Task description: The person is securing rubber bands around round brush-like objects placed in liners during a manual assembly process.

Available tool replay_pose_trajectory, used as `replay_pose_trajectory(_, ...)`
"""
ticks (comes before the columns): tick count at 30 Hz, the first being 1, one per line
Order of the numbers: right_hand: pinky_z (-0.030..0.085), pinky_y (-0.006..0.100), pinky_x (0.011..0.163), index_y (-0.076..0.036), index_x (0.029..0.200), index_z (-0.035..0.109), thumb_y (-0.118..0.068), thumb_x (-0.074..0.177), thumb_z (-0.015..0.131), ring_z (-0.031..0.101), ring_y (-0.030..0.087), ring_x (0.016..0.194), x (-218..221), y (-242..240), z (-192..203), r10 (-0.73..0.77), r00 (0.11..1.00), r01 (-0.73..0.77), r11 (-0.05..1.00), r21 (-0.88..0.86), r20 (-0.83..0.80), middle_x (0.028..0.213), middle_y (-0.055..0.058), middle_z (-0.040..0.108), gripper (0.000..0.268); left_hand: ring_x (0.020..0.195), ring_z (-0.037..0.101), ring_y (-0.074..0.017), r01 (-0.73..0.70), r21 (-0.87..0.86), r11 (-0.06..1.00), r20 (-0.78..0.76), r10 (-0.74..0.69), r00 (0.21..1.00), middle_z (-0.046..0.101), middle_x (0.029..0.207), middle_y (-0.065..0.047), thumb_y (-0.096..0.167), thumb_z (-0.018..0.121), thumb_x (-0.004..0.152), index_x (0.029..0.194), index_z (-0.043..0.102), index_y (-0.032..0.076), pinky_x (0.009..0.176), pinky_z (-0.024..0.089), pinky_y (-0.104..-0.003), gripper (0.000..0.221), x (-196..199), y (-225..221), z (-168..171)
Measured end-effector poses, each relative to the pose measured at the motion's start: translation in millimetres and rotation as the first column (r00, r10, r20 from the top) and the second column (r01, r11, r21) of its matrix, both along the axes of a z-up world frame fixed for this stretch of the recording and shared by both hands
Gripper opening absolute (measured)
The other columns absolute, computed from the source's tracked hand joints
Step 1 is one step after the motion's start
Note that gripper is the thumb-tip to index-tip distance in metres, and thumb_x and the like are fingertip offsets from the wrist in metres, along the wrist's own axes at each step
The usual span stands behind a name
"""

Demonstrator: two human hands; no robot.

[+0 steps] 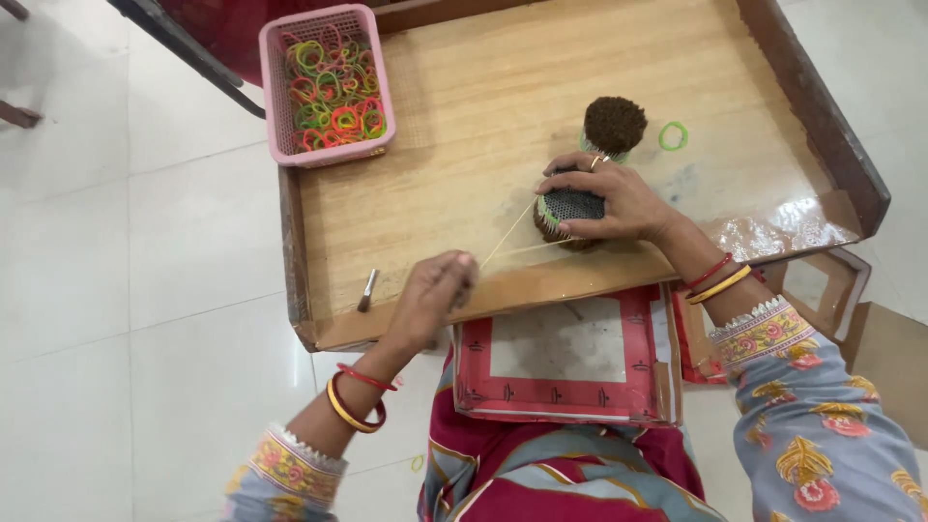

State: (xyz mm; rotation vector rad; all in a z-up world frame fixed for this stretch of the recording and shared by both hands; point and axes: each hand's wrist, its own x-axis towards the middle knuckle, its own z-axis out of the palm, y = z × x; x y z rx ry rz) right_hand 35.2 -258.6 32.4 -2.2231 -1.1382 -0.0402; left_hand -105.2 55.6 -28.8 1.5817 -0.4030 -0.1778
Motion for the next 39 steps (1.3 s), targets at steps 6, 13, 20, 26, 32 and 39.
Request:
replay_pose_trajectory(6, 0.05, 0.045, 0.104, -0.022, 0.127, 0.071, -0.042, 0.078, 0.081, 0.061, 0.034, 0.124, -15, 14, 2, -0.05, 0.996, 0.047, 0.998, 0.031, 0.076, 0.133, 0.012, 0.063, 0.054, 0.068, 0.053, -0.011, -0.47, -0.809, 0.352, -0.522, -0.065, 0.851, 0.067, 0.123, -0.014, 0.004, 0.054, 0.098, 0.14, 0.054, -0.004, 0.061, 0.05, -0.023, 0.042, 45, 5, -77)
replay_pose_trajectory(13, 0.045, 0.05, 0.106, -0.013, 0.14, 0.062, -0.046, 0.081, 0.077, 0.055, 0.04, 0.126, -41, 27, 9, -0.084, 0.987, 0.083, 0.996, 0.015, 0.135, 0.135, 0.021, 0.059, 0.069, 0.108, 0.061, -0.019, -0.09, -0.342, 0.935, -0.368, -0.044, 0.929, 0.033, 0.159, -0.015, -0.005, 0.061, 0.086, 0.158, 0.015, 0.002, 0.08, 0.06, -0.028, 0.085, 86, -58, -8)
replay_pose_trajectory(20, 0.049, 0.051, 0.1, 0.0, 0.136, 0.053, -0.058, 0.08, 0.076, 0.058, 0.046, 0.117, -51, 43, 41, -0.564, 0.818, 0.562, 0.74, -0.37, 0.114, 0.127, 0.03, 0.058, 0.083, 0.132, 0.048, -0.042, -0.072, 0.454, 0.888, 0.081, 0.039, 0.996, 0.038, 0.15, -0.031, 0.015, 0.081, 0.078, 0.155, 0.017, -0.008, 0.107, 0.046, -0.041, 0.103, 117, -82, -22)
replay_pose_trajectory(26, 0.051, 0.052, 0.096, -0.004, 0.144, 0.046, -0.037, 0.07, 0.08, 0.061, 0.047, 0.11, -54, 33, 17, -0.559, 0.827, 0.55, 0.788, -0.278, 0.05, 0.122, 0.03, 0.059, 0.088, 0.141, 0.042, -0.0442, -0.206, 0.48, 0.853, 0.329, 0.043, 0.943, 0.038, 0.151, -0.032, 0.026, 0.085, 0.074, 0.155, 0.022, -0.011, 0.118, 0.04, -0.041, 0.109, 91, -99, -22)
replay_pose_trajectory(32, 0.05, 0.052, 0.096, -0.012, 0.152, 0.037, -0.016, 0.066, 0.079, 0.062, 0.047, 0.108, -51, 5, 4, -0.515, 0.854, 0.505, 0.854, -0.123, -0.07, 0.116, 0.027, 0.064, 0.096, 0.137, 0.049, -0.0377, -0.248, 0.501, 0.829, 0.358, 0.063, 0.931, 0.047, 0.145, -0.025, 0.041, 0.09, 0.068, 0.149, 0.036, -0.009, 0.114, 0.042, -0.041, 0.11, 89, -103, 9)
replay_pose_trajectory(39, 0.06, 0.037, 0.082, -0.024, 0.16, 0.028, 0.004, 0.066, 0.064, 0.071, 0.031, 0.108, -54, -17, 20, -0.383, 0.846, 0.454, 0.882, 0.126, -0.37, 0.122, 0.015, 0.073, 0.104, 0.132, 0.055, -0.0322, -0.241, 0.563, 0.791, 0.358, 0.029, 0.933, 0.054, 0.142, -0.015, 0.055, 0.091, 0.061, 0.15, 0.045, 0.0, 0.11, 0.046, -0.042, 0.114, 84, -98, 36)
